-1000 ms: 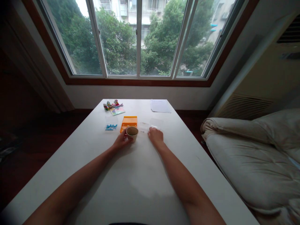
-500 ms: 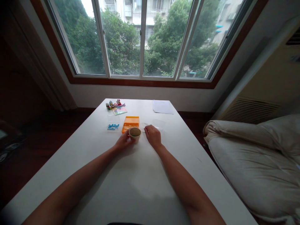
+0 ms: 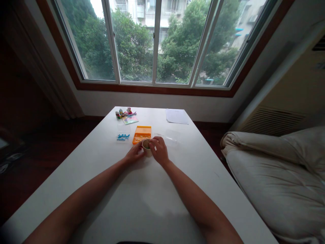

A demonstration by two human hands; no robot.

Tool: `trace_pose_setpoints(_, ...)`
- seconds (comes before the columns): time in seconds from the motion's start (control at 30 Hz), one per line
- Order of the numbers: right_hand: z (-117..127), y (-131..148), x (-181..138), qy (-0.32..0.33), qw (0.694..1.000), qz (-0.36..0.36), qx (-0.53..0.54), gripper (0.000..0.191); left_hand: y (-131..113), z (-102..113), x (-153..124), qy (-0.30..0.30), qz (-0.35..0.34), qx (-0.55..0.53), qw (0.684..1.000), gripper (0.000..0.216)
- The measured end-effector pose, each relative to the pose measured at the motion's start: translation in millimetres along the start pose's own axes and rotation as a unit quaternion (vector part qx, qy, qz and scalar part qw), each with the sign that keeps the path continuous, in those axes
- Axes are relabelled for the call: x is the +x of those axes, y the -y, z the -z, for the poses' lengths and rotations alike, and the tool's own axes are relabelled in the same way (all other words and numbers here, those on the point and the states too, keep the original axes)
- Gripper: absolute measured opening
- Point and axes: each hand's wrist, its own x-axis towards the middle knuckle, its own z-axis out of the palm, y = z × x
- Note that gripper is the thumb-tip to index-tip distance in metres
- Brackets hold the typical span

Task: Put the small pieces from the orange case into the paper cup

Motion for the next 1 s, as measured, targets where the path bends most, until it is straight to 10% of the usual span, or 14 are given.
trace_pose_setpoints(0.3,-8,-2,-6,0.006,0.997,-0.043,0.059,0.027,8,22,4,-0.032,0.020,0.106,0.994,0.041)
trace_pose_setpoints(0.63,-8,-12,-10,0.020,0.989,-0.122,0.081,0.032,30,42,8,-0.081,0.228,0.346,0.907,0.038)
trace_pose_setpoints(1.0,-7,-18,-8,0.004,0.978,-0.185,0.101,0.039,24,41,7,-0.092,0.201,0.367,0.904,0.020)
